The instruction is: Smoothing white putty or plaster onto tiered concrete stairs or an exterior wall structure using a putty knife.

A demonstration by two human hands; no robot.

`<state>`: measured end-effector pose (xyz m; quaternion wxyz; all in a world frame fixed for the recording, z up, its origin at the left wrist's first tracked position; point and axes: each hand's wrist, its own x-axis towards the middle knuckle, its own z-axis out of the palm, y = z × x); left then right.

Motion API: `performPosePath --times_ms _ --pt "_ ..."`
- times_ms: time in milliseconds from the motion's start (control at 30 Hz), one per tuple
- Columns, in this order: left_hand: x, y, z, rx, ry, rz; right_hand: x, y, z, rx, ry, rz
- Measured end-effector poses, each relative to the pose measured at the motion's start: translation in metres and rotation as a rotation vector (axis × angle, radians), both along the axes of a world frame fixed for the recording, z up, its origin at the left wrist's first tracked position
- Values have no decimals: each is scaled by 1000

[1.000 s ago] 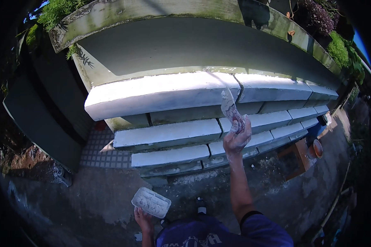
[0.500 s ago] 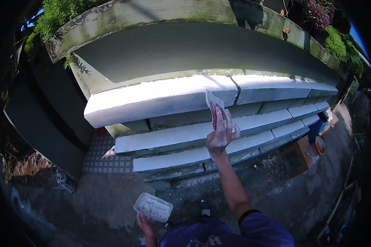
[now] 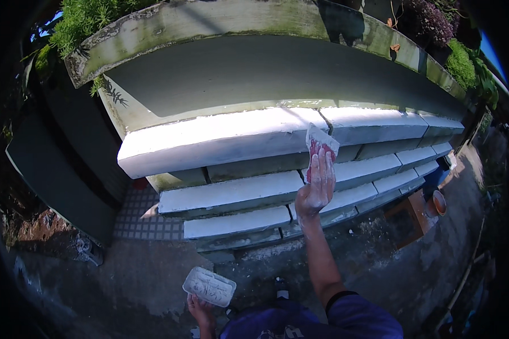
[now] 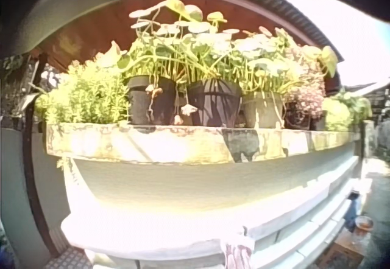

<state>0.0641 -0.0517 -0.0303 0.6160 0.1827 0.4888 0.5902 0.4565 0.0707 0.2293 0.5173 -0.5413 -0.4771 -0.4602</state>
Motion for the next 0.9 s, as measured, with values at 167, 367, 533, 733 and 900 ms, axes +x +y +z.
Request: performPosePath --times_ms 167,367,533,733,900 --pt "3 4 -1 4 -20 -24 -3 8 18 -132 17 -28" --pt "4 5 -2 30 -30 -36 -17 7 3 -293 -108 117" --pt "7 4 1 6 -11 -21 -2 -4 14 -134 -67 -2" --pt "5 4 -6 -20 -8 -20 -10 12 18 -367 -227 -29" --pt "5 4 -1 -6 -2 -28 14 -6 -3 -229 18 -126"
